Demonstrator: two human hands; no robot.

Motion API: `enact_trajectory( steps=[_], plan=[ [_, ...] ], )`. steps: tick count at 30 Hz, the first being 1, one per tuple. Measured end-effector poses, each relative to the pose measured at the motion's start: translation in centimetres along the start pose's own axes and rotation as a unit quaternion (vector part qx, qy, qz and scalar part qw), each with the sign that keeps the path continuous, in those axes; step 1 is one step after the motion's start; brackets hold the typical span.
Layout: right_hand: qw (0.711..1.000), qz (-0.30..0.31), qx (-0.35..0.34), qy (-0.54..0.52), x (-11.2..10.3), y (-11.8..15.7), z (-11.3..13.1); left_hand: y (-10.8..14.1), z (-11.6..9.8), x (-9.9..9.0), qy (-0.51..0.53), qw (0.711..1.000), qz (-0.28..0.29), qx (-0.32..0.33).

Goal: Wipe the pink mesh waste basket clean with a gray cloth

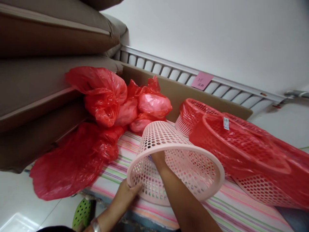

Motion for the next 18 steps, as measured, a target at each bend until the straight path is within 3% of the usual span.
enact_trajectory(
  steps=[4,8,12,14,16,18],
  plan=[
    [1.0,0.011,-0.017,0.019,-1.1,1.5,1.0,-0.4,3.3,1.6,0.031,0.997,-0.018,-0.061],
    [0.996,0.054,-0.02,0.074,-2.6,8.2,1.8,-0.5,3.3,2.2,0.024,0.997,-0.031,-0.069],
    [0.992,0.089,-0.031,0.089,-4.3,17.2,2.1,-0.2,0.5,1.7,-0.031,0.999,-0.029,0.0],
    [0.991,0.101,-0.032,0.081,-4.9,19.9,2.3,0.2,-1.5,1.1,-0.065,0.997,-0.03,0.043],
    [0.991,0.109,-0.028,0.073,-5.1,20.4,2.6,0.5,-2.8,0.4,-0.102,0.993,-0.024,0.049],
    [0.991,0.108,-0.025,0.072,-4.9,18.7,2.9,0.7,-3.6,-0.2,-0.131,0.99,-0.014,0.047]
  ],
)
Point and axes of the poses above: each hand's wrist, its own y-axis away from the middle knuckle, its own x-axis out of the palm, z = x × y, the point moved 8 cm from there along -y, towards the middle knuckle, and after that the axes turned 3 degrees about -y, right-handed, at the moved point
